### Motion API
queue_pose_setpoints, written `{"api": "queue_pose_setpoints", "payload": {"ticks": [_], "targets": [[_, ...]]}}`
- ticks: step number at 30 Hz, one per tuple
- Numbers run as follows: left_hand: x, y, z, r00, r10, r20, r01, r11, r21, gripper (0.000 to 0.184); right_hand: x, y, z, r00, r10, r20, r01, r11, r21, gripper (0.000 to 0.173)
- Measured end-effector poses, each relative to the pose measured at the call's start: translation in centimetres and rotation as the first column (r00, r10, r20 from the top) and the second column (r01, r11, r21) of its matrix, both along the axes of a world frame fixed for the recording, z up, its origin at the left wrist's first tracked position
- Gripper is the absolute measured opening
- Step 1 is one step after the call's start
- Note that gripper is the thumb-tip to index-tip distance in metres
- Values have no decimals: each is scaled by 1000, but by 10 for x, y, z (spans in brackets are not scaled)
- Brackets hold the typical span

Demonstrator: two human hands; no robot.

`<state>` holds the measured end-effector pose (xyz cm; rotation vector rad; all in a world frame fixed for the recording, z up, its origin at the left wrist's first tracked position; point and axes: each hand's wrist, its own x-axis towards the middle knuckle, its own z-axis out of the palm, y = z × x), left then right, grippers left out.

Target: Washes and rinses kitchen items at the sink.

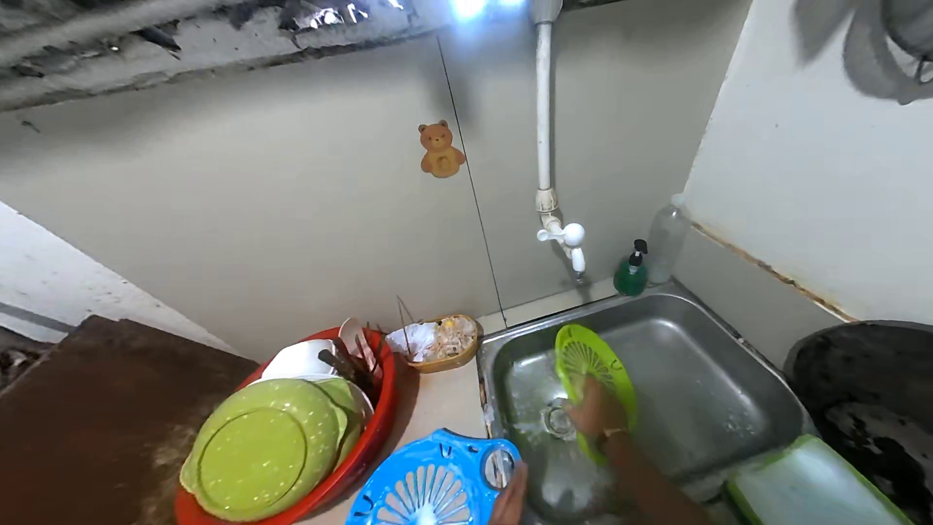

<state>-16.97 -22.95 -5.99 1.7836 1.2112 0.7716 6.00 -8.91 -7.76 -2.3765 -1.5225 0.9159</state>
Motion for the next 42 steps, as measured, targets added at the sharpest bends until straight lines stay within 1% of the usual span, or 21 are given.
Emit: {"api": "queue_pose_setpoints", "payload": {"ticks": [3, 5, 7, 9, 10, 12, 15, 17, 19, 21, 22, 24, 25, 27, 29, 31, 33, 35, 37, 39, 42], "targets": [[50, 49, 1, 989, -77, 126, 110, 953, -282, 107, 18, -5, 41, 988, -135, -75, 139, 989, 52, 81], [74, 85, -8, 973, -133, 188, 193, 916, -351, 118, 10, -17, 51, 966, -144, -215, 171, 979, 113, 74], [86, 100, -3, 962, -115, 246, 203, 907, -369, 111, -4, -27, 50, 917, -68, -394, 149, 972, 179, 62], [82, 102, 6, 965, 12, 263, 105, 899, -424, 98, -14, -34, 47, 871, 48, -488, 77, 970, 232, 49], [76, 99, 9, 958, 88, 274, 44, 896, -441, 88, -18, -37, 45, 861, 103, -497, 45, 960, 277, 43], [57, 93, 13, 915, 228, 333, -56, 889, -454, 72, -26, -41, 41, 882, 195, -429, -34, 935, 354, 34], [19, 91, 25, 828, 311, 467, -110, 906, -408, 80, -20, -45, 29, 923, 321, -215, -237, 910, 340, 34], [4, 89, 35, 797, 322, 512, -106, 908, -405, 83, -14, -43, 17, 937, 315, -153, -263, 922, 286, 35], [2, 84, 36, 804, 321, 501, -113, 909, -400, 71, -29, -44, 26, 937, 281, -208, -212, 929, 302, 35], [5, 84, 31, 812, 328, 483, -163, 922, -353, 61, -49, -52, 38, 906, 264, -330, -120, 909, 399, 32], [4, 85, 29, 804, 341, 487, -196, 925, -324, 59, -52, -56, 38, 887, 291, -358, -119, 894, 431, 31], [-4, 86, 32, 786, 344, 513, -226, 933, -280, 64, -39, -56, 30, 874, 376, -306, -233, 880, 415, 31], [-9, 84, 36, 782, 331, 527, -217, 939, -268, 65, -26, -53, 26, 883, 403, -241, -308, 884, 353, 34], [-16, 78, 48, 784, 298, 544, -161, 945, -286, 66, -3, -40, 16, 923, 376, -77, -347, 903, 253, 40], [-16, 67, 58, 797, 272, 539, -84, 934, -347, 60, 12, -24, 16, 962, 269, 44, -271, 925, 265, 46], [-15, 57, 61, 798, 238, 554, -4, 921, -391, 52, 14, -9, 25, 989, 131, 75, -149, 932, 331, 48], [-13, 52, 60, 791, 197, 579, 64, 915, -398, 49, 6, 4, 38, 999, 32, -15, -21, 891, 454, 53], [-14, 53, 58, 789, 172, 589, 91, 917, -388, 49, -8, 11, 41, 987, 29, -160, 72, 807, 586, 52], [-17, 58, 57, 792, 173, 585, 86, 918, -387, 53, -25, 9, 46, 954, 93, -286, 120, 753, 647, 47], [-17, 62, 60, 777, 225, 589, 65, 901, -430, 52, -46, -1, 54, 894, 170, -416, 158, 748, 645, 40], [-10, 67, 60, 704, 356, 614, 3, 864, -504, 48, -78, -22, 61, 731, 316, -605, 195, 752, 629, 41]]}}
